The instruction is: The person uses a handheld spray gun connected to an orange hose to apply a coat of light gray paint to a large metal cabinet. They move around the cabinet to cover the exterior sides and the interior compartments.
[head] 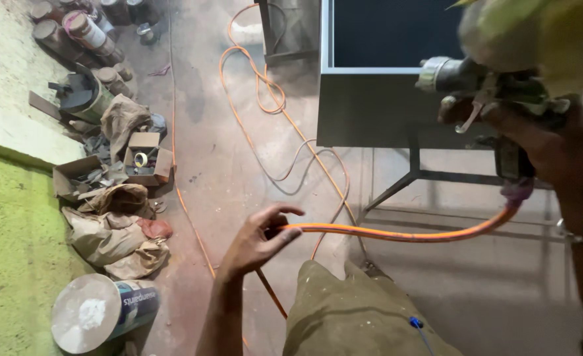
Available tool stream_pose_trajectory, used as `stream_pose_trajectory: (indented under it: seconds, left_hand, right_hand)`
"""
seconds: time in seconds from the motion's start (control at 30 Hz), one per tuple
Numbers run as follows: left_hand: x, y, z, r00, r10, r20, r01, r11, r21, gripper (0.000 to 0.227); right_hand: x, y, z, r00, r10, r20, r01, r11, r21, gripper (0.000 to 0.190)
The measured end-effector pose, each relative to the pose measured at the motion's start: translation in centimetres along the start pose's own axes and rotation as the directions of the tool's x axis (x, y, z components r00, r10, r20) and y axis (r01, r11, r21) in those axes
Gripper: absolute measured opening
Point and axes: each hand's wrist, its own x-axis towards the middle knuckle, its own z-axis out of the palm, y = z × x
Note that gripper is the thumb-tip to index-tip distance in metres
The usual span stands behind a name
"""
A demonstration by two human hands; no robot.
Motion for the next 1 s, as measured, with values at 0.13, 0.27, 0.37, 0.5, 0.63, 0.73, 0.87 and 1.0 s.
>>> stream_pose_trajectory:
  seconds: [0.13,0.27,0.37,0.5,0.63,0.73,0.87,1.0]
  left_hand:
    - [2.0,2.1,2.1,1.0,-0.022,-0.007,0.022,1.0,-0.011,0.028]
    - [3.8,2.8,3.5,0.989,-0.008,-0.15,0.02,0.996,0.083,0.022]
    - [5.0,3.0,4.0,0.978,-0.022,-0.206,0.035,0.998,0.058,0.022]
    - [7.5,3.2,5.0,0.966,0.015,-0.258,-0.01,1.0,0.019,0.022]
    - [9.7,3.5,5.7,0.947,-0.021,-0.319,0.018,1.0,-0.011,0.023]
    - [10.5,3.3,6.1,0.939,-0.029,-0.343,0.011,0.998,-0.055,0.023]
    - [10.8,2.6,7.1,0.939,-0.057,-0.34,0.027,0.995,-0.093,0.023]
    - [12.9,1.8,7.8,0.955,-0.043,-0.295,0.024,0.997,-0.07,0.022]
  right_hand:
    - [3.4,1.9,-2.0,0.994,0.082,0.077,-0.073,0.991,-0.116,0.031]
    - [7.7,5.3,-3.9,0.99,0.138,-0.01,-0.134,0.937,-0.323,0.018]
    - [10.9,6.9,-5.1,0.994,0.071,-0.078,-0.089,0.962,-0.258,0.013]
    - [15.5,7.9,-6.5,0.996,-0.009,-0.094,-0.009,0.983,-0.184,0.019]
    - [17.8,7.9,-7.7,0.992,-0.109,-0.068,0.094,0.977,-0.189,0.019]
    - [17.8,7.4,-8.7,0.988,-0.154,-0.01,0.148,0.967,-0.207,0.016]
    - [18.4,7.1,-8.9,0.994,-0.107,0.033,0.111,0.981,-0.159,0.017]
    - [19.3,8.0,-10.6,1.0,-0.016,-0.015,0.014,0.994,-0.109,0.018]
